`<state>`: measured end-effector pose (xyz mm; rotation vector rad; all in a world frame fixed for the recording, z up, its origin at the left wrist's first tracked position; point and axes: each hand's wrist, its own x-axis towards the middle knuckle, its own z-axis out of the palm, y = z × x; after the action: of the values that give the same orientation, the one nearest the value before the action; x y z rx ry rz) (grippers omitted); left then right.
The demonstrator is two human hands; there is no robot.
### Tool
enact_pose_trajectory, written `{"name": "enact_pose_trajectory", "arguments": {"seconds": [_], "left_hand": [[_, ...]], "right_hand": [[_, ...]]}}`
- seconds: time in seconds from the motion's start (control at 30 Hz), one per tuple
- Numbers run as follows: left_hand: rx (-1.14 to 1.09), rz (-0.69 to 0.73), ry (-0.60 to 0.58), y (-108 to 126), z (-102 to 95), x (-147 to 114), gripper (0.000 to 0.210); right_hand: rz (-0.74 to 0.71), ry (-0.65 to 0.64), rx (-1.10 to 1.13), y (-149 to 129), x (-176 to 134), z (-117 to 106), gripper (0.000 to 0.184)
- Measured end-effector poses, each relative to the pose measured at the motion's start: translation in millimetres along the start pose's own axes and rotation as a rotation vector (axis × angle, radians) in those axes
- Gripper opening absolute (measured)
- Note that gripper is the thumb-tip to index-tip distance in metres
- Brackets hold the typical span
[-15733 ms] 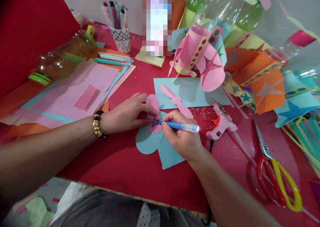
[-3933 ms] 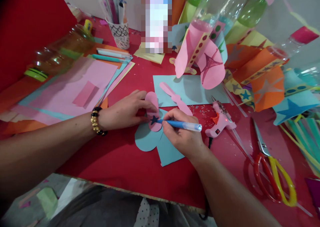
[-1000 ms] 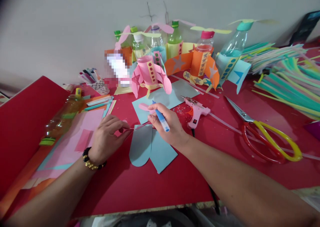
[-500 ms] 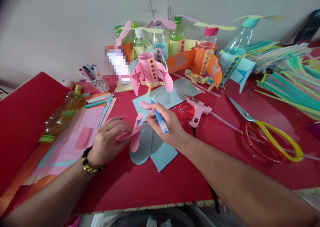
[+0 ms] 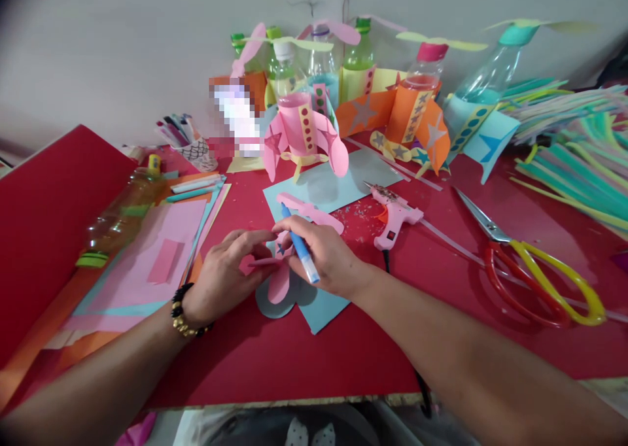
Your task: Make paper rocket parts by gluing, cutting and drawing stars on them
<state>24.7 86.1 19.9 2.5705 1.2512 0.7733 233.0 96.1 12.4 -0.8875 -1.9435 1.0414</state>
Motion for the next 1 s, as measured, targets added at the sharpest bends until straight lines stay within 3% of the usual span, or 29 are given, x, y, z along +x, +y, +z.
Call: {"name": "enact_pose_trajectory", "arguments": {"seconds": [0.47, 0.67, 0.77, 0.9, 1.0], "left_hand": [[-0.107, -0.120, -0.098, -10, 8.8, 2, 0.040], [-0.148, -0.142, -0.067, -7, 9.1, 3, 0.041], [-0.123, -0.154, 0.011, -6, 5.9, 4, 0.036], [-0.105, -0.049, 0.195, -6, -0.1, 5, 0.025], [-0.106, 0.106, 0.166, -6, -2.2, 4, 0.012]], "right_hand": [[0.065, -0.056, -0.079, 6, -1, 4, 0.046], [0.113, -0.059, -0.083, 5, 0, 6, 0.039], [0.152, -0.045, -0.135, 4, 1, 5, 0.035], [0.244, -0.035, -0.115, 6, 2, 5, 0.034], [0.243, -0.025, -0.104, 8, 3, 4, 0.035]]}}
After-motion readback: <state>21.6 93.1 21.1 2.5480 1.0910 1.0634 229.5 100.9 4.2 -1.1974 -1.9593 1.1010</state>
